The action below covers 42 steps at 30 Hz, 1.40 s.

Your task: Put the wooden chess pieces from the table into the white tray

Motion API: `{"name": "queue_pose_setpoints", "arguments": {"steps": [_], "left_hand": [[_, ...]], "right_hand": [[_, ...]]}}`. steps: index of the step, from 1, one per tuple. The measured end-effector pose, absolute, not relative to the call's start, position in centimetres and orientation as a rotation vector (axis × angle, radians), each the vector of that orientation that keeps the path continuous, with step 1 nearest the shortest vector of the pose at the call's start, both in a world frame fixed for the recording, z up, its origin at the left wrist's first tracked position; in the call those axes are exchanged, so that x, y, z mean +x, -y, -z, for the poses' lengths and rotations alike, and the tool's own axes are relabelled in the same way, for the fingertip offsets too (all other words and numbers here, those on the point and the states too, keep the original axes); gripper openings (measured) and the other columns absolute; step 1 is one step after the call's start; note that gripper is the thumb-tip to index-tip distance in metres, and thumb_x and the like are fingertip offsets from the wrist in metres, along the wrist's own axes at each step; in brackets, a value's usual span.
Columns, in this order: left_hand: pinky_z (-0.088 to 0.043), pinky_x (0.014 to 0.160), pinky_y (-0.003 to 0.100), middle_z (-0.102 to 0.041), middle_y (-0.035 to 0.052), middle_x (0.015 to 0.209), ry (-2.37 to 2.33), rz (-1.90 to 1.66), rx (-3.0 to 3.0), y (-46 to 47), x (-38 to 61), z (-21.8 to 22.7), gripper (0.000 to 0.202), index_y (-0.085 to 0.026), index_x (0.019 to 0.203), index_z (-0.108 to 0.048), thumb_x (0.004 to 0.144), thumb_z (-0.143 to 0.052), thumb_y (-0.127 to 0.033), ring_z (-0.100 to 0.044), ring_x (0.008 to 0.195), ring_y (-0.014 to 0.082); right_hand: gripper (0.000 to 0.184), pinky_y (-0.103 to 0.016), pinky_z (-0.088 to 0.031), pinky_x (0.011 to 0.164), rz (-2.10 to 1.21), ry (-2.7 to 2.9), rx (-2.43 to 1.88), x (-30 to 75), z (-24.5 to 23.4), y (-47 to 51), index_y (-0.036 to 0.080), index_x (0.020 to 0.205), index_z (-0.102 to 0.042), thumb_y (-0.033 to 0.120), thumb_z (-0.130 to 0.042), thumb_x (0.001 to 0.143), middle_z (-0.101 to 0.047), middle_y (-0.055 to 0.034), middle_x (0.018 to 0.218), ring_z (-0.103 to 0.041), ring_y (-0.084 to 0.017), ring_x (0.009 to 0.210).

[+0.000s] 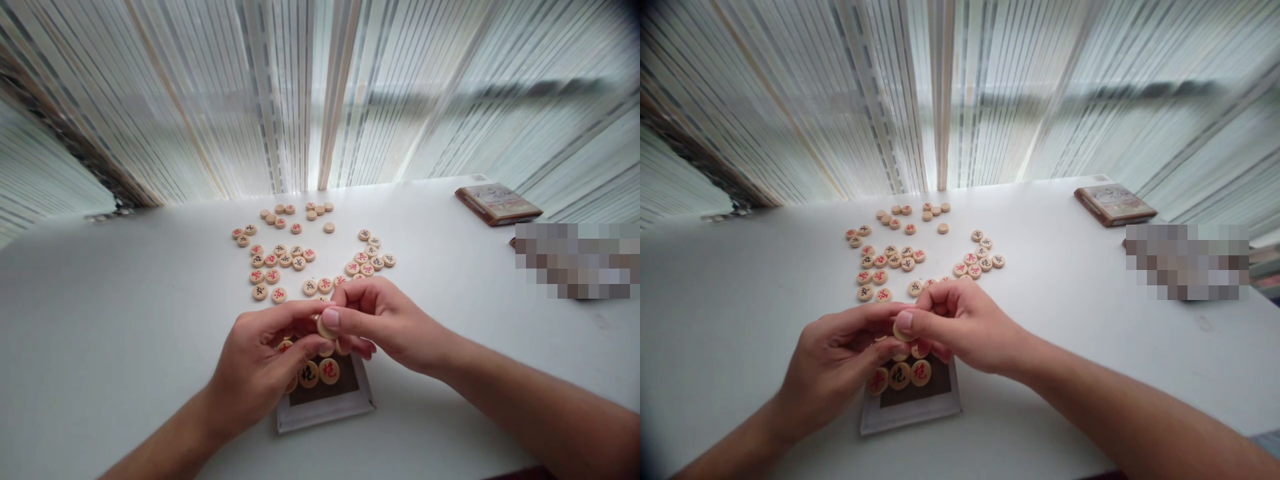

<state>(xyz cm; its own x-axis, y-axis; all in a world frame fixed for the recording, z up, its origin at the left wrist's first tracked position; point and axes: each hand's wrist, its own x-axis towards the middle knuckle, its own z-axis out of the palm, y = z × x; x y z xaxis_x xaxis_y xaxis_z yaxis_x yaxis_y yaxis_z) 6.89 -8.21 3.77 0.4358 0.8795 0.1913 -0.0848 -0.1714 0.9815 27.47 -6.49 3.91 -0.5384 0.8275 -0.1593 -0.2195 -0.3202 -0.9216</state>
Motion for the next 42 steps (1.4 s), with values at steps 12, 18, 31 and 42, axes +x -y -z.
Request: {"name": "queue_pose_setpoints", "arguments": {"steps": [12, 18, 31, 42], "left_hand": [[-0.069, 0.08, 0.02, -0.089, 0.0044, 0.098, -0.785, -1.066, 1.488, 8.2, 6.9, -3.8, 0.025, -0.023, 0.117, -0.086, 0.094, -0.083, -0.012, -0.086, 0.081, 0.017], [-0.066, 0.078, 0.016, -0.089, 0.0008, 0.097, -0.802, -1.089, 1.575, 8.3, 6.8, -3.5, 0.031, -0.028, 0.119, -0.086, 0.094, -0.082, -0.01, -0.085, 0.081, 0.0139], [-0.069, 0.074, 0.018, -0.088, 0.0027, 0.087, -0.801, -1.092, 1.45, 8.6, 6.9, -4.1, 0.023, -0.025, 0.115, -0.088, 0.093, -0.086, -0.019, -0.084, 0.072, 0.0158], [-0.068, 0.073, 0.015, -0.089, 0.0025, 0.092, -0.795, -1.108, 1.382, 8.6, 6.9, -4.2, 0.024, -0.026, 0.113, -0.089, 0.092, -0.087, -0.017, -0.085, 0.076, 0.0159]], "right_hand": [[0.041, -0.016, -0.041, 0.046, -1.967, 1.152, -0.852, 27.6, -3.9, 6.5, 0.016, 0.074, -0.066, 0.034, -0.102, 0.071, -0.07, 0.0018, 0.062, -0.055, -0.007, 0.048], [0.042, -0.015, -0.042, 0.044, -1.987, 1.15, -0.887, 27.8, -4.1, 6.6, 0.015, 0.076, -0.067, 0.036, -0.103, 0.07, -0.071, 0.0003, 0.061, -0.058, -0.008, 0.047], [0.037, -0.016, -0.045, 0.042, -2.068, 1.113, -0.717, 27.8, -3.4, 6.2, 0.015, 0.077, -0.068, 0.03, -0.101, 0.072, -0.075, -0.0021, 0.065, -0.063, -0.01, 0.047], [0.029, -0.016, -0.05, 0.046, -2.088, 1.105, -0.587, 28.1, -2.8, 6.2, 0.014, 0.084, -0.072, 0.036, -0.092, 0.086, -0.079, -0.0044, 0.071, -0.069, -0.01, 0.051]]}}
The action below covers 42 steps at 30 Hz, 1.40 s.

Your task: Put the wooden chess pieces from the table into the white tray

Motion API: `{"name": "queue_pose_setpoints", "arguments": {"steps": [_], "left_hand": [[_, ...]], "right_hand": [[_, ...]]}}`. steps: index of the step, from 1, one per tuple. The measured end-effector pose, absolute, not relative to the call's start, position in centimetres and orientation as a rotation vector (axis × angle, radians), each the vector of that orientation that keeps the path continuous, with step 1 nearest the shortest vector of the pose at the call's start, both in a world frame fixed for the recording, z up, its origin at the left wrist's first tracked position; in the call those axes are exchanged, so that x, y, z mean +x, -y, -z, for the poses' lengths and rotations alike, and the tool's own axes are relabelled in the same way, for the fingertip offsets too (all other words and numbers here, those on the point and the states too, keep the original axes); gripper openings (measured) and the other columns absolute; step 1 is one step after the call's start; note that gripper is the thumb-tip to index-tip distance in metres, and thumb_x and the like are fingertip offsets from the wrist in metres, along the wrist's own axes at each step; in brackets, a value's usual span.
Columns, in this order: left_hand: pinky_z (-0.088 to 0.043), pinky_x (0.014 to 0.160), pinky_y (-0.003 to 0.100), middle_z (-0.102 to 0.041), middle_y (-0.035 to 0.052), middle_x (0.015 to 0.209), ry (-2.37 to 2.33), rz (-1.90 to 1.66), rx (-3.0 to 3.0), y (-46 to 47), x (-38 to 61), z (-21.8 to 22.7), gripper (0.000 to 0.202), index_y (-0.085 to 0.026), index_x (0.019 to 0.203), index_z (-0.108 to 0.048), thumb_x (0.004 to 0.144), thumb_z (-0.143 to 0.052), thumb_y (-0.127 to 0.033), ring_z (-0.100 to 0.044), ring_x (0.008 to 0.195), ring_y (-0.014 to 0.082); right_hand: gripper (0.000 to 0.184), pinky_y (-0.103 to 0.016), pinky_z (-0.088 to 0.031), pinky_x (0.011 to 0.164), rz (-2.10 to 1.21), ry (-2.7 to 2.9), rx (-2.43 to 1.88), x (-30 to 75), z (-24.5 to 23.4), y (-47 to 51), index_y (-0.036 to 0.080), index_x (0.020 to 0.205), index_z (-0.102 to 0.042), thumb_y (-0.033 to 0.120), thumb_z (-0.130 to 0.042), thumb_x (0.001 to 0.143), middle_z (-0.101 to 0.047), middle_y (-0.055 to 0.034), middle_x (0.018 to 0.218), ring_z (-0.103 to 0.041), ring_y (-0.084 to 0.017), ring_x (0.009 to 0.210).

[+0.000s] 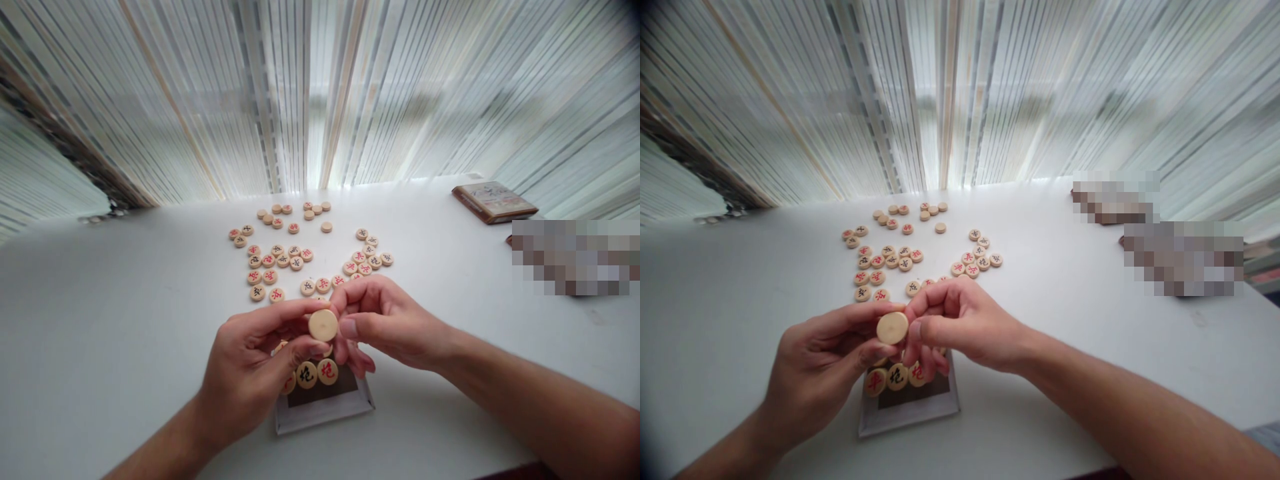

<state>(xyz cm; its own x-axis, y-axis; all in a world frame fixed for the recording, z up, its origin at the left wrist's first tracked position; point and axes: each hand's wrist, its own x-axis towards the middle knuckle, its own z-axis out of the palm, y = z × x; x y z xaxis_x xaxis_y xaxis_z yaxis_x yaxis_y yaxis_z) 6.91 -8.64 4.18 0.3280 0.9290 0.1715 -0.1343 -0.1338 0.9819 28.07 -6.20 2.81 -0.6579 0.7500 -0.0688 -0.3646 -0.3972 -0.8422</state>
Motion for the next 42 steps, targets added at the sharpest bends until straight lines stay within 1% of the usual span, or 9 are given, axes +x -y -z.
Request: {"name": "queue_pose_setpoints", "arguments": {"steps": [6, 12, 15, 22, 26, 28, 33, 38, 42], "left_hand": [[-0.066, 0.074, 0.013, -0.089, -0.0023, 0.09, -0.831, -1.118, 1.52, 8.6, 6.8, -4.2, 0.033, -0.03, 0.114, -0.089, 0.088, -0.088, -0.01, -0.084, 0.075, 0.0127], [-0.061, 0.085, 0.009, -0.089, -0.0031, 0.108, -0.869, -1.183, 1.836, 8.5, 6.4, -3.6, 0.039, -0.029, 0.119, -0.087, 0.089, -0.085, -0.005, -0.084, 0.09, 0.0099], [-0.06, 0.084, 0.007, -0.089, -0.0043, 0.105, -0.859, -1.206, 1.89, 8.5, 6.4, -3.5, 0.041, -0.029, 0.12, -0.086, 0.088, -0.085, -0.003, -0.083, 0.088, 0.0084], [-0.062, 0.079, 0.009, -0.089, -0.0043, 0.096, -0.839, -1.236, 1.828, 8.2, 6.3, -3.3, 0.041, -0.033, 0.116, -0.088, 0.085, -0.09, -0.006, -0.083, 0.081, 0.0097], [-0.063, 0.082, 0.01, -0.089, -0.0048, 0.097, -0.845, -1.237, 1.741, 8.3, 6.2, -3.0, 0.046, -0.033, 0.114, -0.088, 0.08, -0.092, -0.003, -0.083, 0.082, 0.0099], [-0.063, 0.083, 0.01, -0.088, -0.0055, 0.097, -0.842, -1.232, 1.689, 8.3, 6.2, -2.9, 0.047, -0.034, 0.114, -0.088, 0.081, -0.092, -0.001, -0.083, 0.083, 0.0098], [-0.064, 0.084, 0.011, -0.088, -0.0081, 0.101, -0.834, -1.196, 1.593, 8.5, 6.1, -2.8, 0.054, -0.038, 0.118, -0.086, 0.081, -0.091, 0.001, -0.084, 0.087, 0.01], [-0.066, 0.084, 0.017, -0.086, -0.0035, 0.1, -0.819, -1.219, 1.621, 8.6, 6.1, -2.5, 0.053, -0.035, 0.123, -0.085, 0.082, -0.09, -0.001, -0.083, 0.087, 0.013], [-0.066, 0.079, 0.02, -0.084, 0.0016, 0.097, -0.878, -1.262, 1.735, 8.5, 6.1, -2.5, 0.04, -0.026, 0.122, -0.084, 0.086, -0.089, -0.009, -0.08, 0.083, 0.0143]], "right_hand": [[0.036, -0.015, -0.05, 0.045, -2.074, 1.111, -0.687, 27.9, -3.4, 6.3, 0.014, 0.078, -0.069, 0.029, -0.102, 0.073, -0.076, -0.002, 0.063, -0.066, -0.009, 0.048], [0.041, -0.012, -0.048, 0.043, -2.054, 1.108, -0.774, 27.6, -3.7, 6.5, 0.014, 0.074, -0.067, 0.027, -0.105, 0.067, -0.072, 0.0007, 0.058, -0.065, -0.008, 0.046], [0.042, -0.012, -0.048, 0.044, -2.072, 1.095, -0.76, 27.6, -3.6, 6.5, 0.013, 0.074, -0.067, 0.027, -0.106, 0.066, -0.072, 0.0004, 0.059, -0.065, -0.008, 0.047], [0.048, -0.012, -0.049, 0.046, -2.148, 1.086, -0.755, 27.8, -3.3, 6.2, 0.014, 0.078, -0.067, 0.02, -0.11, 0.055, -0.075, 0.0, 0.066, -0.065, -0.008, 0.051], [0.049, -0.014, -0.053, 0.053, -2.194, 1.065, -0.721, 27.9, -3.4, 6.3, 0.014, 0.083, -0.07, 0.013, -0.109, 0.053, -0.077, 0.0007, 0.071, -0.07, -0.009, 0.058], [0.045, -0.014, -0.055, 0.056, -2.201, 1.077, -0.681, 28.0, -3.4, 6.2, 0.014, 0.085, -0.071, 0.013, -0.107, 0.057, -0.078, 0.0005, 0.073, -0.072, -0.009, 0.06], [0.026, -0.013, -0.053, 0.053, -2.086, 1.15, -0.627, 28.4, -2.9, 6.0, 0.012, 0.087, -0.075, 0.028, -0.096, 0.084, -0.077, -0.0012, 0.071, -0.068, -0.007, 0.054], [0.024, -0.014, -0.055, 0.053, -2.058, 1.144, -0.575, 28.5, -2.7, 6.0, 0.013, 0.085, -0.077, 0.031, -0.091, 0.091, -0.078, -0.0027, 0.07, -0.069, -0.008, 0.055], [0.026, -0.015, -0.056, 0.051, -2.022, 1.128, -0.559, 28.4, -3.0, 6.0, 0.013, 0.084, -0.077, 0.035, -0.089, 0.093, -0.079, -0.0043, 0.07, -0.07, -0.009, 0.053]]}}
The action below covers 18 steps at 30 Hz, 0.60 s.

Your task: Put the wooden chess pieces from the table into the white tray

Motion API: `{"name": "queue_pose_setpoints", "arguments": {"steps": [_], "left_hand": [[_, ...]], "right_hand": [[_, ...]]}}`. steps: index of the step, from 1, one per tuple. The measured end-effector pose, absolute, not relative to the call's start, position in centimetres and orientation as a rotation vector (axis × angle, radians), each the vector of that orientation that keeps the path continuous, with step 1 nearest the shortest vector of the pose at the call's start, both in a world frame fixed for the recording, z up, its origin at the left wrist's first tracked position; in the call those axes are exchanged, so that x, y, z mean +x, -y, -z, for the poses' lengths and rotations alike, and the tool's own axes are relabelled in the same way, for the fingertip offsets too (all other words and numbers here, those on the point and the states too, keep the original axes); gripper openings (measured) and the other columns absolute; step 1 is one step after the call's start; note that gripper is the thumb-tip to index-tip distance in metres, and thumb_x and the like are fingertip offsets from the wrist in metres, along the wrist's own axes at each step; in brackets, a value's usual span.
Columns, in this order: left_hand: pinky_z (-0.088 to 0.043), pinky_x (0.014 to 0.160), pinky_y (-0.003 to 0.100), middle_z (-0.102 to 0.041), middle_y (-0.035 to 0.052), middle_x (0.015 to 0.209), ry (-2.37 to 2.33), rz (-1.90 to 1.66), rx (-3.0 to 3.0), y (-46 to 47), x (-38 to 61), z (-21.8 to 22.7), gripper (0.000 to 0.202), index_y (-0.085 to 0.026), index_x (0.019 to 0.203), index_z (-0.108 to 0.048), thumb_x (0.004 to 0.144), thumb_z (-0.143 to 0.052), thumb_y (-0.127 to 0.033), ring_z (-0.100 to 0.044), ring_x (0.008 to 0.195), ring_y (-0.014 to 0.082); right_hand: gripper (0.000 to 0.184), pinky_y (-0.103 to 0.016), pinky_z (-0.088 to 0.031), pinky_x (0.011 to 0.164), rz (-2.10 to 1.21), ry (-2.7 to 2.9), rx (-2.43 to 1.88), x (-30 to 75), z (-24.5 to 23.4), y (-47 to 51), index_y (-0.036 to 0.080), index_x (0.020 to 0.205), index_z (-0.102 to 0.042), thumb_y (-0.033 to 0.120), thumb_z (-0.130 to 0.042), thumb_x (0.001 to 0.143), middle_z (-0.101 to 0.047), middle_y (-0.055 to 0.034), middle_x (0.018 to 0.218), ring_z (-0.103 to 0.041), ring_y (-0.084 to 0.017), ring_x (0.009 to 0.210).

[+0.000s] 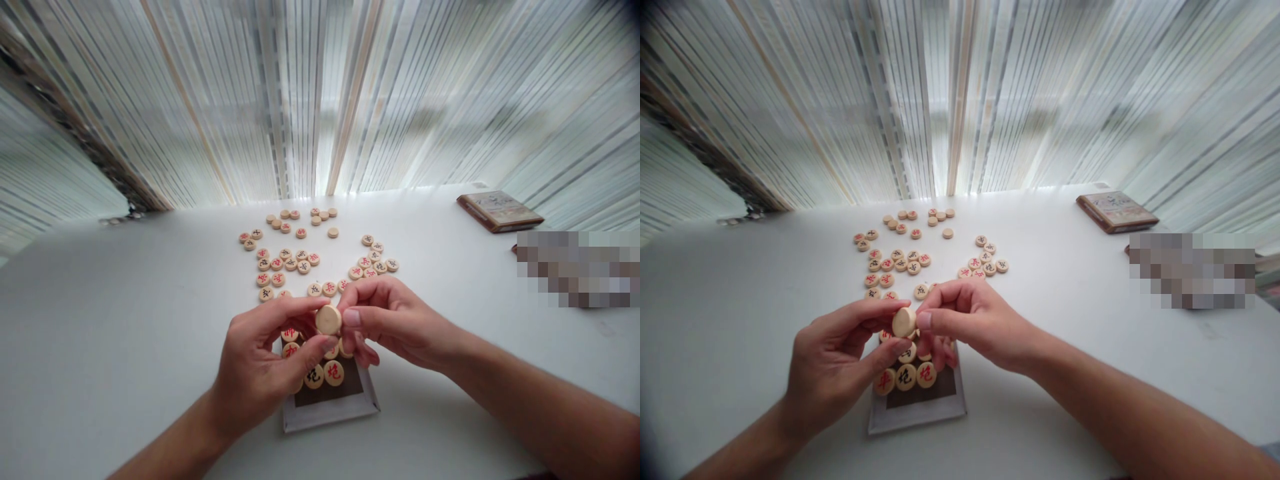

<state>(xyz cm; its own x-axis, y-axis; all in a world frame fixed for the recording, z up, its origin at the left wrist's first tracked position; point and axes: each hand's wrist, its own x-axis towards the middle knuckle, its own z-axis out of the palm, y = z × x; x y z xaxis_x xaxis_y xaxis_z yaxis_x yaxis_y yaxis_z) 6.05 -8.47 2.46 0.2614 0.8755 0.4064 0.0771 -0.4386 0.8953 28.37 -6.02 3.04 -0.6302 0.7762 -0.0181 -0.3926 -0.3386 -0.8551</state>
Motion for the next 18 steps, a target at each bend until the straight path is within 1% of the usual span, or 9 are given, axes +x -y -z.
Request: {"name": "queue_pose_setpoints", "arguments": {"steps": [3, 5, 8, 11, 14, 16, 18], "left_hand": [[-0.065, 0.078, 0.023, -0.082, 0.0038, 0.094, -0.909, -1.269, 1.816, 8.3, 6.1, -2.5, 0.031, -0.022, 0.118, -0.083, 0.089, -0.086, -0.013, -0.078, 0.08, 0.0154], [-0.065, 0.077, 0.024, -0.081, 0.004, 0.093, -0.91, -1.245, 1.815, 8.1, 6.2, -2.4, 0.029, -0.021, 0.118, -0.083, 0.091, -0.085, -0.014, -0.078, 0.08, 0.0159], [-0.066, 0.076, 0.024, -0.082, 0.005, 0.096, -0.912, -1.196, 1.745, 8.1, 6.3, -2.2, 0.029, -0.02, 0.12, -0.082, 0.092, -0.084, -0.016, -0.079, 0.081, 0.0163], [-0.066, 0.075, 0.022, -0.084, 0.0062, 0.098, -0.901, -1.152, 1.63, 8.0, 6.5, -2.2, 0.029, -0.018, 0.12, -0.083, 0.091, -0.085, -0.015, -0.079, 0.08, 0.0156], [-0.068, 0.078, 0.022, -0.085, 0.007, 0.099, -0.852, -1.096, 1.416, 7.9, 6.8, -2.6, 0.033, -0.017, 0.116, -0.085, 0.085, -0.091, -0.013, -0.081, 0.083, 0.0171], [-0.069, 0.081, 0.024, -0.086, 0.0075, 0.1, -0.803, -1.052, 1.259, 7.7, 7.0, -3.1, 0.033, -0.016, 0.113, -0.086, 0.081, -0.094, -0.012, -0.083, 0.087, 0.0196], [-0.069, 0.081, 0.024, -0.087, 0.0074, 0.099, -0.758, -1.01, 1.154, 7.5, 7.1, -3.7, 0.032, -0.017, 0.11, -0.086, 0.079, -0.095, -0.011, -0.084, 0.089, 0.0206]], "right_hand": [[0.021, -0.015, -0.057, 0.053, -1.97, 1.146, -0.587, 28.2, -3.2, 6.1, 0.013, 0.083, -0.078, 0.027, -0.094, 0.088, -0.078, -0.0032, 0.069, -0.068, -0.008, 0.052], [0.02, -0.015, -0.057, 0.053, -1.918, 1.158, -0.629, 28.0, -3.2, 6.1, 0.014, 0.084, -0.079, 0.02, -0.097, 0.082, -0.077, -0.001, 0.067, -0.067, -0.008, 0.053], [0.024, -0.015, -0.058, 0.056, -1.702, 1.243, -0.672, 27.9, -3.1, 6.3, 0.017, 0.092, -0.081, 0.013, -0.099, 0.077, -0.078, 0.0002, 0.073, -0.07, -0.009, 0.058], [0.021, -0.019, -0.06, 0.064, -1.272, 1.512, -0.673, 27.8, -3.0, 6.6, 0.018, 0.1, -0.083, 0.01, -0.092, 0.083, -0.081, -0.0029, 0.083, -0.073, -0.011, 0.069], [0.016, -0.024, -0.06, 0.066, -0.875, 1.755, -0.648, 27.9, -3.0, 6.7, 0.018, 0.108, -0.084, 0.011, -0.08, 0.094, -0.08, -0.0051, 0.084, -0.071, -0.013, 0.071], [0.024, -0.026, -0.059, 0.065, -0.779, 1.816, -0.631, 28.0, -3.2, 6.7, 0.02, 0.114, -0.084, 0.01, -0.072, 0.096, -0.078, -0.0053, 0.084, -0.07, -0.015, 0.071], [0.033, -0.027, -0.059, 0.064, -0.758, 1.839, -0.612, 28.0, -3.3, 6.6, 0.022, 0.121, -0.083, 0.007, -0.071, 0.093, -0.076, -0.0048, 0.087, -0.068, -0.015, 0.069]]}}
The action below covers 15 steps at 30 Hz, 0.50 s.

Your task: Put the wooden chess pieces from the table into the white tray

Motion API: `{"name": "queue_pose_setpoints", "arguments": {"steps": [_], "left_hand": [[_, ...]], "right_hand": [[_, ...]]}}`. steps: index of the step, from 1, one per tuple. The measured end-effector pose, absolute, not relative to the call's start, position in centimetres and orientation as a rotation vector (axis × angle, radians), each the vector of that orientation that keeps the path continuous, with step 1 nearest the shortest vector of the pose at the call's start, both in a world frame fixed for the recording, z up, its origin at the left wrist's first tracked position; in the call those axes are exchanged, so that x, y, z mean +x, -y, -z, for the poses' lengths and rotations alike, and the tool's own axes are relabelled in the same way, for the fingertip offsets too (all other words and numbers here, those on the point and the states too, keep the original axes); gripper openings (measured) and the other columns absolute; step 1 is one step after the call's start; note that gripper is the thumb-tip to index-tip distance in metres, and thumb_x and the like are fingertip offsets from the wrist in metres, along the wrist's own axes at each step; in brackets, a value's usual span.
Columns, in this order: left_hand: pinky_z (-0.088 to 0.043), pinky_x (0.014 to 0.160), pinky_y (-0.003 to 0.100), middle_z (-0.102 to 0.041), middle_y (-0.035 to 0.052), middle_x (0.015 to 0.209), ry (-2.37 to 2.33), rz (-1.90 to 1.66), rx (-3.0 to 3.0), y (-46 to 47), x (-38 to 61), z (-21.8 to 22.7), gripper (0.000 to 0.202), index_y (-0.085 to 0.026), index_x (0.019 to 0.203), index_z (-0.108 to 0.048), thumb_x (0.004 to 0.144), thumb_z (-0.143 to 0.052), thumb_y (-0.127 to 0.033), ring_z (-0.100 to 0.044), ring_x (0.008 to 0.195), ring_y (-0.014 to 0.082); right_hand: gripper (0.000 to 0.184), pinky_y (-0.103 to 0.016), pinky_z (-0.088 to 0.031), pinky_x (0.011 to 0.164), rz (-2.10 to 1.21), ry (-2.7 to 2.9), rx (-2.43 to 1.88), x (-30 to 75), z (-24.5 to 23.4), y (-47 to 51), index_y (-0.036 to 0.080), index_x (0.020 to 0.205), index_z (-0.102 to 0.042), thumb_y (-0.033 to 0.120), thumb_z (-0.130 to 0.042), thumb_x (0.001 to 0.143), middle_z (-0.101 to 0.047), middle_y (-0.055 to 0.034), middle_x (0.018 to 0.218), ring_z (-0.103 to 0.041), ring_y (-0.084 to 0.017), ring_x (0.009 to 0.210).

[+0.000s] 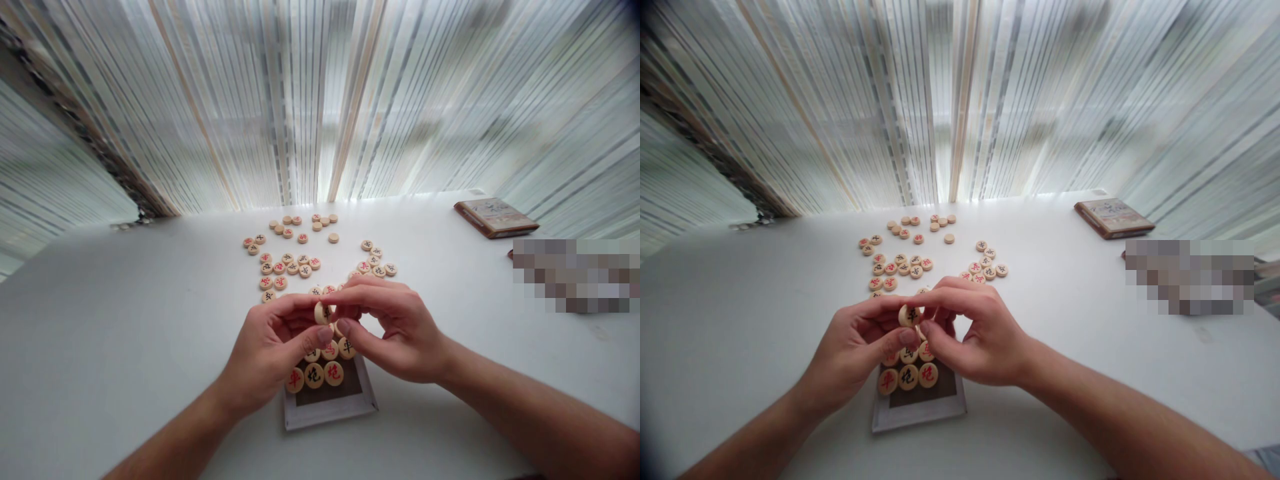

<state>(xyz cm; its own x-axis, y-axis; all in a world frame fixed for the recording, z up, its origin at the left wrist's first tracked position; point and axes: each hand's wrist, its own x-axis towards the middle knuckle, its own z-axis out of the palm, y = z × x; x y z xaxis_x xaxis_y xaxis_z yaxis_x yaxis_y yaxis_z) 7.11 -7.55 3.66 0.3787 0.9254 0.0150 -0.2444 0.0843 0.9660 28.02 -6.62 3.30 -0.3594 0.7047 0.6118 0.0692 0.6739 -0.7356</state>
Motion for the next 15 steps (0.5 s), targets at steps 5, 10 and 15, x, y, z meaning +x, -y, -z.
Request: {"name": "queue_pose_setpoints", "arguments": {"steps": [5, 10, 15], "left_hand": [[-0.067, 0.082, 0.021, -0.088, 0.0071, 0.101, -0.66, -0.909, 1.067, 7.23, 7.07, -4.27, 0.031, -0.019, 0.11, -0.086, 0.082, -0.094, -0.009, -0.084, 0.092, 0.0193], [-0.067, 0.084, 0.021, -0.088, 0.0084, 0.102, -0.645, -0.853, 1.035, 7.29, 6.84, -3.84, 0.036, -0.019, 0.112, -0.086, 0.079, -0.096, -0.01, -0.084, 0.094, 0.0197], [-0.067, 0.083, 0.025, -0.087, 0.0126, 0.108, -0.652, -0.819, 1.048, 7.4, 6.49, -3.71, 0.027, -0.017, 0.116, -0.086, 0.091, -0.089, -0.026, -0.084, 0.091, 0.0204]], "right_hand": [[0.035, -0.025, -0.057, 0.061, -0.65, 1.922, -0.599, 28.2, -3.32, 6.38, 0.022, 0.125, -0.08, 0.012, -0.078, 0.092, -0.072, -0.0038, 0.091, -0.063, -0.011, 0.064], [0.022, -0.025, -0.058, 0.062, -0.573, 1.976, -0.61, 28.47, -3.54, 6.3, 0.016, 0.112, -0.079, 0.018, -0.082, 0.091, -0.072, -0.0044, 0.087, -0.065, -0.012, 0.066], [0.015, -0.025, -0.056, 0.06, -0.538, 2.011, -0.62, 28.62, -3.93, 6.41, 0.017, 0.104, -0.077, 0.022, -0.082, 0.091, -0.07, -0.0029, 0.083, -0.064, -0.011, 0.064]]}}
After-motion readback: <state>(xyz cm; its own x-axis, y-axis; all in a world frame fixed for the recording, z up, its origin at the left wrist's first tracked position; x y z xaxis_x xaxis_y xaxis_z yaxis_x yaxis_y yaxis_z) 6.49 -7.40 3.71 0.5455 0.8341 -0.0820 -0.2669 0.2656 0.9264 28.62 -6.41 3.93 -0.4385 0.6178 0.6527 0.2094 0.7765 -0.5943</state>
